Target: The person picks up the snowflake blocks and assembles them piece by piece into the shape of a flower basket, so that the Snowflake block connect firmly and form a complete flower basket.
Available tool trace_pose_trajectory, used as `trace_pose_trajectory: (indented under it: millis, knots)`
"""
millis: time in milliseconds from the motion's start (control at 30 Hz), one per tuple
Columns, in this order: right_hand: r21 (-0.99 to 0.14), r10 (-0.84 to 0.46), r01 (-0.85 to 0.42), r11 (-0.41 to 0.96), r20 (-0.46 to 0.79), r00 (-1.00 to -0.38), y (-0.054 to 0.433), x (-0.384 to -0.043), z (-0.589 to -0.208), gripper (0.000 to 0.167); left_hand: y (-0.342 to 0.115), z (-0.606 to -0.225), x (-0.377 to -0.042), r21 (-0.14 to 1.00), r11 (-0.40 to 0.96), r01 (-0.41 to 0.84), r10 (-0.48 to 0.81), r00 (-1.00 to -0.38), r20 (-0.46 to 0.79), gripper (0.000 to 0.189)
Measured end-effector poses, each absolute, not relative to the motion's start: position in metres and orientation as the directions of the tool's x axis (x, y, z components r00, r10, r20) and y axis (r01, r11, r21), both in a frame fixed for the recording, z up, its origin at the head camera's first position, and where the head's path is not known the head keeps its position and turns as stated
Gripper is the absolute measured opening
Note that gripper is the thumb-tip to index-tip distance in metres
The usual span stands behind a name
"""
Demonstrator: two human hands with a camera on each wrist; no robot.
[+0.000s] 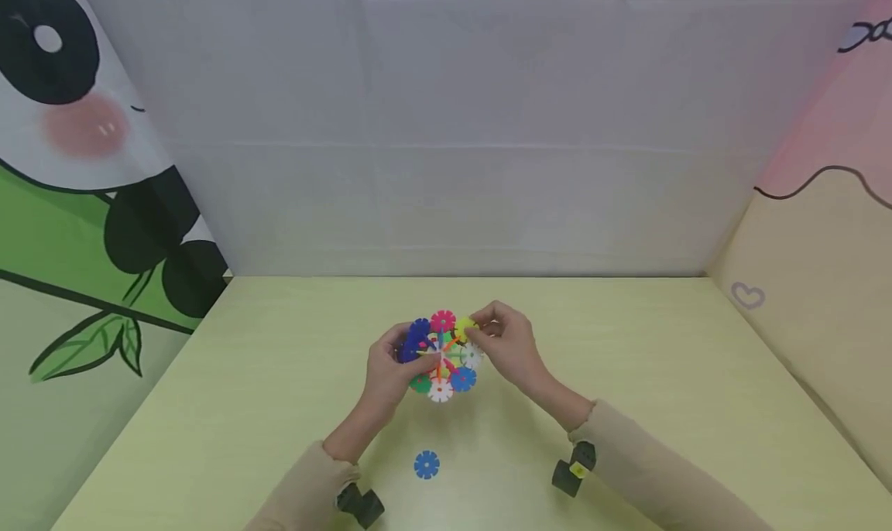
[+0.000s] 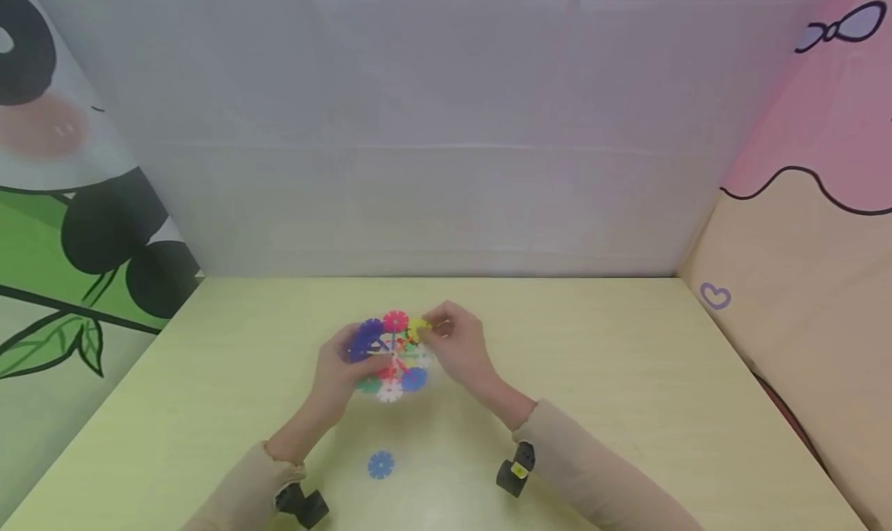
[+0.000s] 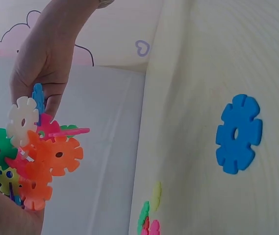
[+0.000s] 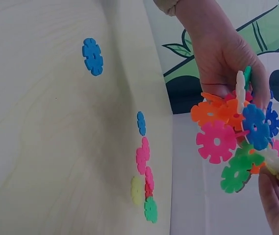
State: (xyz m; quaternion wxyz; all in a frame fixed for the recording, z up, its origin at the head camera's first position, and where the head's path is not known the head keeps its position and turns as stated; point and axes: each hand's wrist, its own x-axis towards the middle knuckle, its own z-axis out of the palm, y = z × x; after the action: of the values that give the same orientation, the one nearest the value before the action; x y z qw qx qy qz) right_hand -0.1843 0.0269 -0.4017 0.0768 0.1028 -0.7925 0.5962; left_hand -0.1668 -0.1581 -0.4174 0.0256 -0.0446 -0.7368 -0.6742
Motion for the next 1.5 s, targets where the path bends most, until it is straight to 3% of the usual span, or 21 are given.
trace_pose_trajectory:
  millis: [567, 967, 1500]
  knots:
    - [-0.926, 0.034, -0.304, 0.222, 0.319, -0.947, 0.024, -0.179, -0.412, 0.009, -0.147, -0.423, -0.167, 0.992, 0.051, 0.116, -0.004, -0.993, 0.116, 0.041]
    - [-0.923, 0.02, -0.327, 0.203, 0.338, -0.941, 0.026, -0.175, -0.41, 0.011, -0.146, -0.426, -0.167, 0.991, 0.09, 0.103, 0.06, -0.993, 0.097, 0.045]
    - [-0.93, -0.012, -0.29, 0.225, 0.294, -0.956, 0.028, -0.172, -0.399, 0.01, -0.144, -0.427, -0.165, 0.998, -0.016, 0.061, 0.036, -0.997, 0.062, 0.044]
